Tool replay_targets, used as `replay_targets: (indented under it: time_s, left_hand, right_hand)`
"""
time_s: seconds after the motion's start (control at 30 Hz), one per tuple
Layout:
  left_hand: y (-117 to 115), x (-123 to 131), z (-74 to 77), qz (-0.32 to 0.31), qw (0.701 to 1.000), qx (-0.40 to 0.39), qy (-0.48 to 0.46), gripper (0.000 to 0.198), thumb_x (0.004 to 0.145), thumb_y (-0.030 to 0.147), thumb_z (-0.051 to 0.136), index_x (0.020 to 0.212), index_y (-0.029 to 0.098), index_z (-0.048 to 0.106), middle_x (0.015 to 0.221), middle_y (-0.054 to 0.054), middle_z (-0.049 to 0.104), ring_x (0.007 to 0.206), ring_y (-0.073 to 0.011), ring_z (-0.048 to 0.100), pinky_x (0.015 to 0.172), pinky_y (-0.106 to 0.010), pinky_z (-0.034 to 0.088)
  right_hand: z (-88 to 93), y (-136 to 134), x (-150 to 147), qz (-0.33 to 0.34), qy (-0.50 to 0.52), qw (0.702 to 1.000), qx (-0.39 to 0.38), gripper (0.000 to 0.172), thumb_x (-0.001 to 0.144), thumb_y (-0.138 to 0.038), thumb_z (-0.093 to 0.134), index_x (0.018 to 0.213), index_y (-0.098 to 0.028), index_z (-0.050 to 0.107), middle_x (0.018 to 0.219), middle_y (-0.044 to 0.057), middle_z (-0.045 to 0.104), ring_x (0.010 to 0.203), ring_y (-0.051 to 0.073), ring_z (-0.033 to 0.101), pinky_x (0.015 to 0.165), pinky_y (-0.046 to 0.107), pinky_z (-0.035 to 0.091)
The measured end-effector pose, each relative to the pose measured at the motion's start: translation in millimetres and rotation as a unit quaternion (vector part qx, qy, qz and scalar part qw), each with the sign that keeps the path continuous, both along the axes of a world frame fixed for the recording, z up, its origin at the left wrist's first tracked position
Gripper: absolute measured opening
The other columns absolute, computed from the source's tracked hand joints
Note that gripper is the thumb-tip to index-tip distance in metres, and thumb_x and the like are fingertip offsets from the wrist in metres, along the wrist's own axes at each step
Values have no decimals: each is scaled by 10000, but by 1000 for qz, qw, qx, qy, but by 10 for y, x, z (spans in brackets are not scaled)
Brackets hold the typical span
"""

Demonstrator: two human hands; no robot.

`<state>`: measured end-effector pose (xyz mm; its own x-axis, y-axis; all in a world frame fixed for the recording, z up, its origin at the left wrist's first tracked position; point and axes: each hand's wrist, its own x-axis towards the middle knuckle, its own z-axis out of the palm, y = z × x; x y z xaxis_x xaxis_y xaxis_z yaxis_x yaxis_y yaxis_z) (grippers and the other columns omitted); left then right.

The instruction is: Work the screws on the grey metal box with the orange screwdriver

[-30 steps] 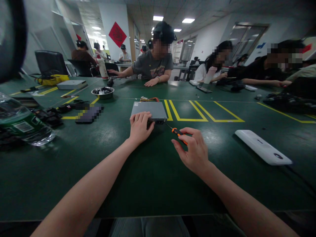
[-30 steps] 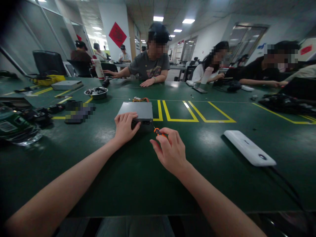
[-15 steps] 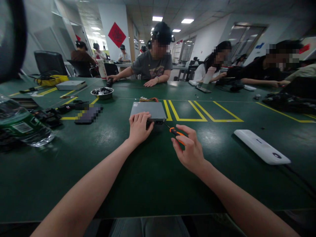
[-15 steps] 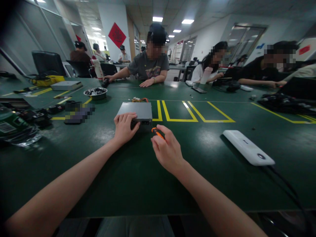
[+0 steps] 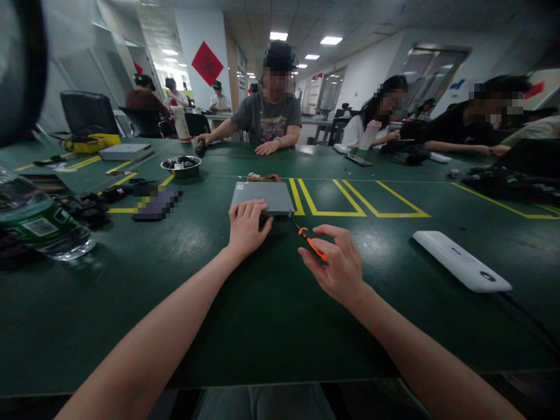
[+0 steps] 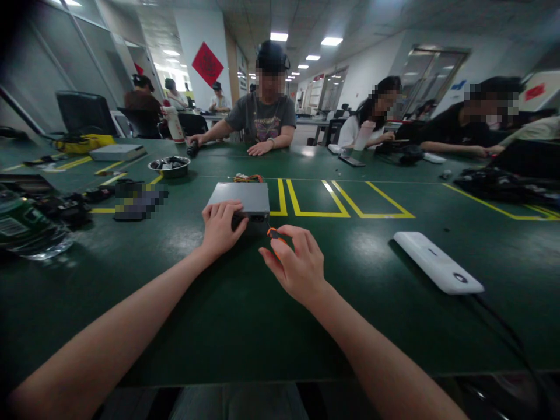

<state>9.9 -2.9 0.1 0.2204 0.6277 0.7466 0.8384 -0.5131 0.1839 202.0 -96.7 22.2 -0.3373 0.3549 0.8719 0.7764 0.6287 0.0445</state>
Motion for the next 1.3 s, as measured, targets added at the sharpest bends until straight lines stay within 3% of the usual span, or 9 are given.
replay_targets:
  time_s: [0.1,0.23,0.53,0.7,1.0,1.3]
  left_hand:
    - [-1,2,1,0,1000,2,0,242,802,293,524,1036,232,500,1156,-47,576,1086,-238,471,934,-414,259]
    - [1,5,-2,-2,1000,3,-1,233,808,294,517,1031,230,501,1158,-50,575,1085,-237,473,935,-415,258]
    - [-5,4,1,3,1000,-2,3,245,804,300,521,1039,233,496,1169,-47,570,1086,-234,469,937,-413,255]
    - [-11,8,5,-4,1000,-3,-4,242,807,290,514,1043,235,497,1167,-48,570,1096,-236,463,939,-416,255]
    - [-10,2,13,-3,1000,-12,-5,232,809,299,512,1033,236,507,1171,-52,568,1101,-240,463,943,-420,255]
    - [-5,-1,6,-10,1000,-4,-7,231,808,285,512,1032,228,506,1161,-58,576,1100,-233,471,939,-414,258]
  right_hand:
    - [5,5,-24,7,17,1000,-2,282,769,-184,589,994,-223,423,930,56,546,854,178,552,681,337,504]
    - [-31,11,-39,64,49,997,-20,403,787,-94,525,1122,-228,346,1052,76,547,967,180,555,771,375,511]
    - [-3,18,-45,10,-31,999,8,274,772,-113,551,992,-231,437,1032,63,584,961,192,543,766,367,490]
    - [-31,20,-53,27,0,1000,0,381,761,-69,533,1088,-190,380,1084,108,560,994,182,553,807,349,494]
    - [-2,24,-31,22,-22,999,2,268,761,-141,573,968,-243,437,992,48,571,923,178,552,755,355,492]
    - [-54,69,-1,51,-32,998,-1,282,747,-111,565,977,-236,462,1002,49,569,933,180,547,745,350,493]
